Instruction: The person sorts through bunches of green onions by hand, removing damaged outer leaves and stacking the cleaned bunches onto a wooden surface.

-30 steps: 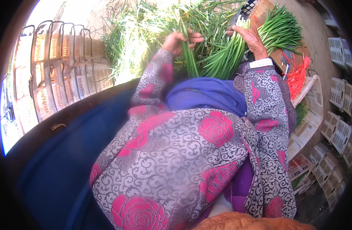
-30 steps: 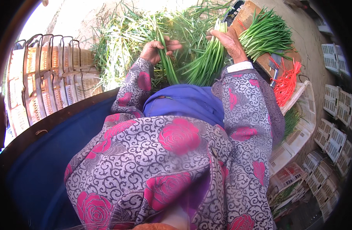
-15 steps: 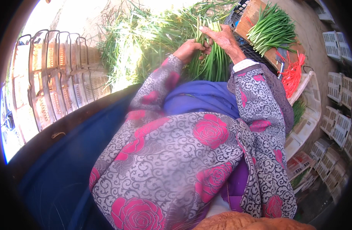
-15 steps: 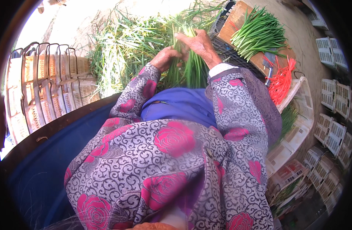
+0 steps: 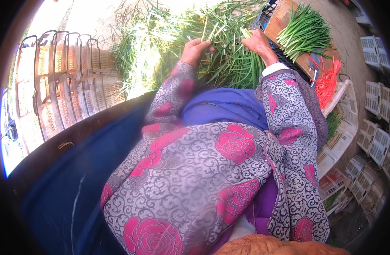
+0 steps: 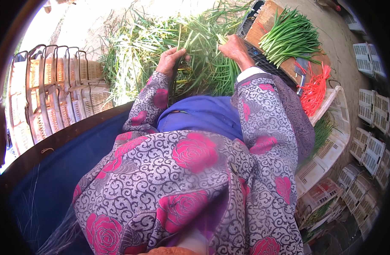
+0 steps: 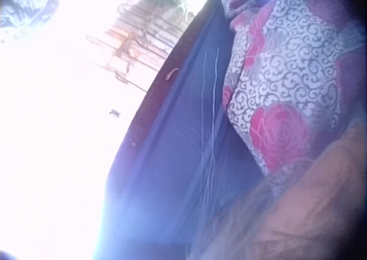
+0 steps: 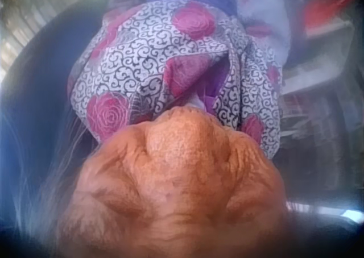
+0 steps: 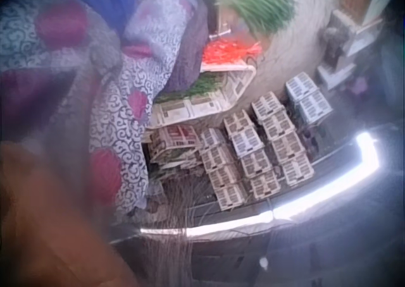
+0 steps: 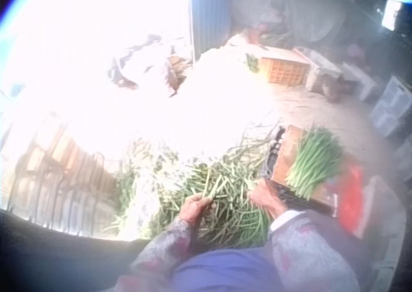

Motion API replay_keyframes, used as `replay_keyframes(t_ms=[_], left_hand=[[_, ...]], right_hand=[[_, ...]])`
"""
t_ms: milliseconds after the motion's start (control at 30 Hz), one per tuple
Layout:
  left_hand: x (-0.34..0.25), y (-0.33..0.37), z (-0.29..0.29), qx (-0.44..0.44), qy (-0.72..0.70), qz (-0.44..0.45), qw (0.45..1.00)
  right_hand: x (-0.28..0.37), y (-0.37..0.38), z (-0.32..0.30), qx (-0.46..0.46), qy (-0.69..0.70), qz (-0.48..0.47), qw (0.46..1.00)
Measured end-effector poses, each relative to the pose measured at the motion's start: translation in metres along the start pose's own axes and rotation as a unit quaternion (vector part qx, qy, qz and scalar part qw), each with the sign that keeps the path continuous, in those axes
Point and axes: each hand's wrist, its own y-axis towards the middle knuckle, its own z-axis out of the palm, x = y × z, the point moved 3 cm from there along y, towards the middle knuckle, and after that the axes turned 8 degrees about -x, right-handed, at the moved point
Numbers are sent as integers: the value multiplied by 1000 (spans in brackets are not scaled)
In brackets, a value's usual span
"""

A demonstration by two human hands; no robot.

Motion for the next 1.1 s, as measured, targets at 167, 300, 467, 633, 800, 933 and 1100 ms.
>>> replay_keyframes(t_ms=[167,300,467,633,800,933,1100], left_hand=[[-25,-11,-1,7,-38,-27,999],[-12,-4,20,94,-85,-60,990],[-5,-7,35,140,-93,-52,984],[-4,8,3,-37,-122,-35,991],[13,28,-39,-107,89,107,985],[-9,1,1,-31,13,-20,999],[0,-3,37,162,-46,-58,984]], right_hand=[[-53,15,23,15,-86,38,995],[10,-7,10,4,233,0,973],[51,-39,11,72,380,7,922],[37,-28,-1,77,387,11,919],[8,-8,-4,-13,163,22,986],[9,-16,-7,46,256,-3,966],[33,-31,-4,156,377,-50,912]])
